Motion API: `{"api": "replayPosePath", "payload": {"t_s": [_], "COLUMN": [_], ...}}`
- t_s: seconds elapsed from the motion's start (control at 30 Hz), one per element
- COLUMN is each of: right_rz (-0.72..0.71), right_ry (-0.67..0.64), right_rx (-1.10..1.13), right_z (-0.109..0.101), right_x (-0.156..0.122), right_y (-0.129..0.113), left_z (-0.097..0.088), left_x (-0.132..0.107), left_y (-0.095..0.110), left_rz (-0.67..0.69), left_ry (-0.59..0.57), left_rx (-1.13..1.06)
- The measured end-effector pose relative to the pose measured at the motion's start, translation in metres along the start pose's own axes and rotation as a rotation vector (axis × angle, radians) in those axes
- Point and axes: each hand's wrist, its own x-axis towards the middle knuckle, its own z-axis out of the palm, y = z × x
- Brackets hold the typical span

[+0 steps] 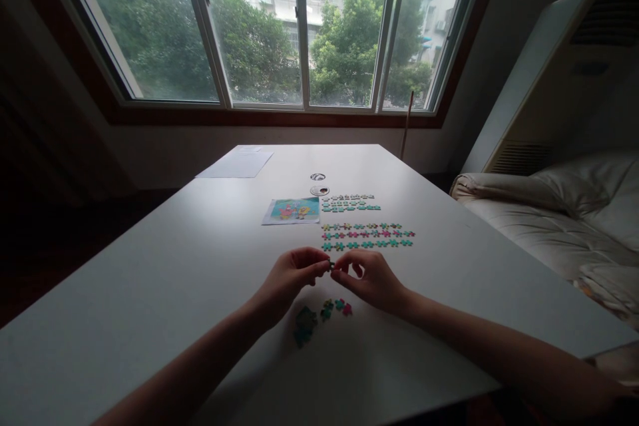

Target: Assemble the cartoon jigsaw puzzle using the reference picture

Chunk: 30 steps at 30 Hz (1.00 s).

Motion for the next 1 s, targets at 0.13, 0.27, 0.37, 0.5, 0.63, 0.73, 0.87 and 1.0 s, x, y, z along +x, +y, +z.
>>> {"api": "replayPosePath", "payload": {"t_s": [0.13,0.27,0.37,0.5,0.63,0.73,0.87,1.0], "right_rz": [-0.001,0.005,0.015,0.045,0.071,0.079,0.076,0.072], "right_ry": [0.003,0.047,0.052,0.067,0.069,0.058,0.040,0.028], "right_rx": [-0.007,-0.023,-0.016,-0.011,-0.014,-0.005,0.016,0.036], "right_z": [-0.0006,-0.0024,-0.0032,-0.0041,-0.0045,-0.0038,-0.0030,-0.0034], "right_x": [-0.0004,-0.0006,-0.0002,0.0009,0.0015,0.0017,0.0013,0.0008], "right_y": [0.0010,0.0037,0.0052,0.0057,0.0061,0.0072,0.0090,0.0089], "left_z": [0.0001,-0.0025,-0.0034,-0.0030,-0.0022,-0.0015,-0.0022,-0.0033], "left_x": [-0.0018,-0.0037,-0.0043,-0.0040,-0.0042,-0.0043,-0.0038,-0.0034], "left_y": [0.0036,0.0026,0.0004,0.0027,0.0075,0.0080,0.0065,0.0054], "left_rz": [0.034,0.176,0.227,0.189,0.109,0.089,0.099,0.100], "left_ry": [-0.019,-0.017,-0.013,-0.041,-0.018,-0.025,-0.020,-0.026], "left_rx": [0.120,0.402,0.537,0.482,0.396,0.373,0.392,0.397]}}
